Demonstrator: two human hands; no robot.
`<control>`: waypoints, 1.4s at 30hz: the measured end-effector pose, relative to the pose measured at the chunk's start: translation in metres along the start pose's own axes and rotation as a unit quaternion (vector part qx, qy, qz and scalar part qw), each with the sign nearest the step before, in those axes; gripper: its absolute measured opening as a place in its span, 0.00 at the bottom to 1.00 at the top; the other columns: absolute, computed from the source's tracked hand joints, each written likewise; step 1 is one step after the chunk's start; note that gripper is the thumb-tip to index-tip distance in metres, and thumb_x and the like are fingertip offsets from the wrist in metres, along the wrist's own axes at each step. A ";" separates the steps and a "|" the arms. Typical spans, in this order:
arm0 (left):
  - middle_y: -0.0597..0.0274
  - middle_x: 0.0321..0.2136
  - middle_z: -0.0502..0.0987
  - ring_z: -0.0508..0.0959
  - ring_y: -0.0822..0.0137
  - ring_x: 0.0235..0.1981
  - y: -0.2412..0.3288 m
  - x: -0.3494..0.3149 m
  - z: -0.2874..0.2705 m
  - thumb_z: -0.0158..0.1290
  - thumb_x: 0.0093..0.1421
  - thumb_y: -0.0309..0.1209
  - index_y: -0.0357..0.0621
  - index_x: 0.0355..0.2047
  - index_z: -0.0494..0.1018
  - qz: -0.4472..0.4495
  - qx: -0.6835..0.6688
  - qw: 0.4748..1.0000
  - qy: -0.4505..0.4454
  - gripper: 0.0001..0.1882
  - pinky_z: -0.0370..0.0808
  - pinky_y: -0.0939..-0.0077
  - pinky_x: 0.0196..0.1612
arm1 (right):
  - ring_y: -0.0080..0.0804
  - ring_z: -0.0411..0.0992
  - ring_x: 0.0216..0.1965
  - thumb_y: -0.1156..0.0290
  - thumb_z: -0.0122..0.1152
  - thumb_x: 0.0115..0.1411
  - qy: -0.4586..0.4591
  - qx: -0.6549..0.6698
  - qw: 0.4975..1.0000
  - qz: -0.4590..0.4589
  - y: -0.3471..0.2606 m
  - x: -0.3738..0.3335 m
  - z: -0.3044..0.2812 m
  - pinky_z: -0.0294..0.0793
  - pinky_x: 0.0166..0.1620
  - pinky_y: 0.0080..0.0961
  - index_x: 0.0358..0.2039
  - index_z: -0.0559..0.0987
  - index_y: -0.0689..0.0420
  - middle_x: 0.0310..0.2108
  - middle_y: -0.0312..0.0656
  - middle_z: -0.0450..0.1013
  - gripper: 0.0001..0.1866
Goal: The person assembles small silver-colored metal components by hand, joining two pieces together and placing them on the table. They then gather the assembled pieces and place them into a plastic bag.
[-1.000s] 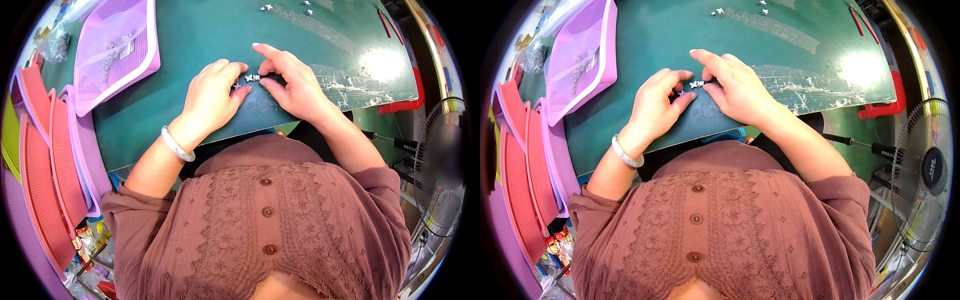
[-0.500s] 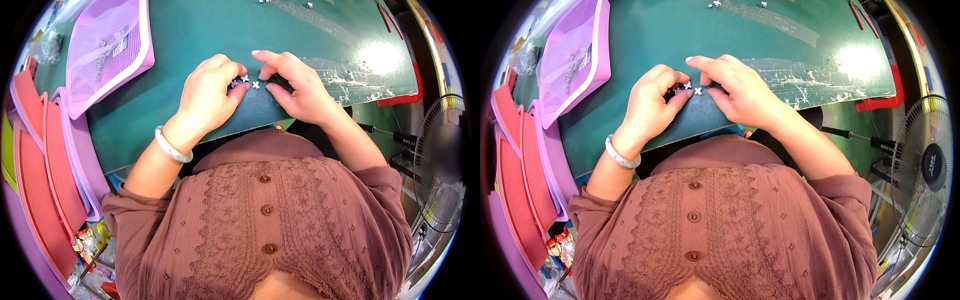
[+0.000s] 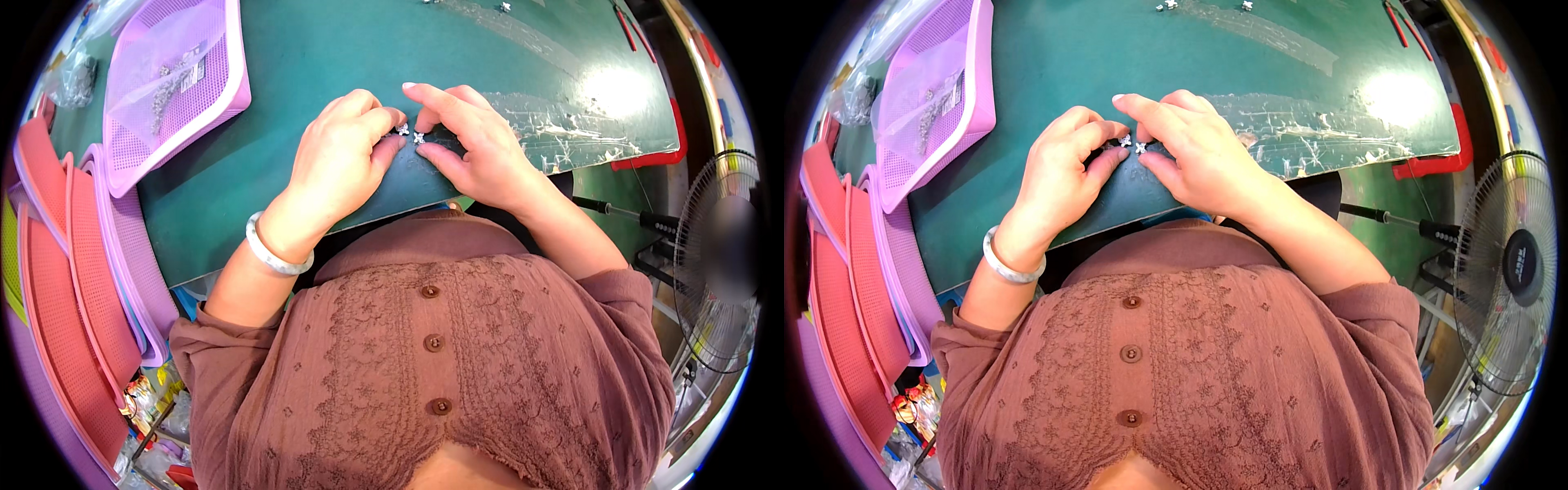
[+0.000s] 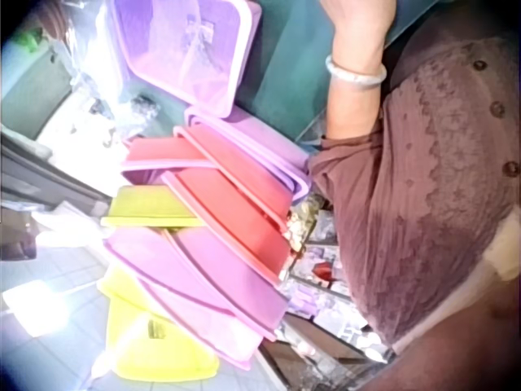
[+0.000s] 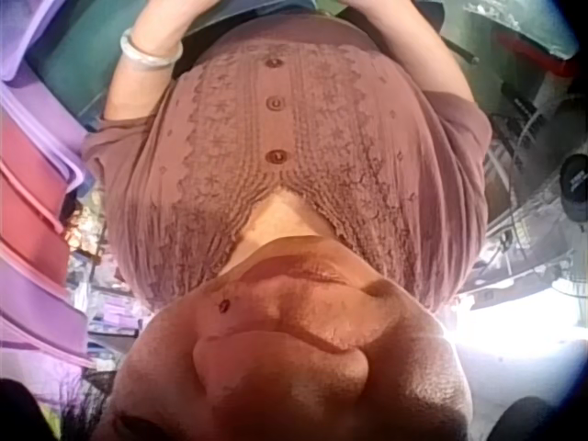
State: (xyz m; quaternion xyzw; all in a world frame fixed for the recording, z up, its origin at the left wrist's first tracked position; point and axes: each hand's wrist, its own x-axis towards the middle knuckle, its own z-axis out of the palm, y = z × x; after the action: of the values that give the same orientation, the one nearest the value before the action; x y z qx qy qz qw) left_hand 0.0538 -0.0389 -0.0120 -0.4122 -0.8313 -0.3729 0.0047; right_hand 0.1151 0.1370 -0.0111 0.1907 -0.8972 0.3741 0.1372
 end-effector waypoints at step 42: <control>0.60 0.23 0.69 0.71 0.59 0.29 -0.003 -0.001 -0.001 0.57 0.43 0.24 0.40 0.26 0.74 -0.004 -0.002 1.000 0.010 0.07 0.69 0.67 0.31 | 0.36 0.67 0.30 0.78 0.54 0.48 0.003 -0.056 0.998 0.017 0.004 0.017 0.001 0.69 0.35 0.31 0.47 0.69 0.55 0.24 0.37 0.72 0.23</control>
State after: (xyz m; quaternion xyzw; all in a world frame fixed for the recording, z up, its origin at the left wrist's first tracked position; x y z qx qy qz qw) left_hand 0.0522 -0.0413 -0.0134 -0.4051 -0.8321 -0.3787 0.0108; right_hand 0.0979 0.1344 -0.0078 0.1665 -0.9192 0.3263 0.1443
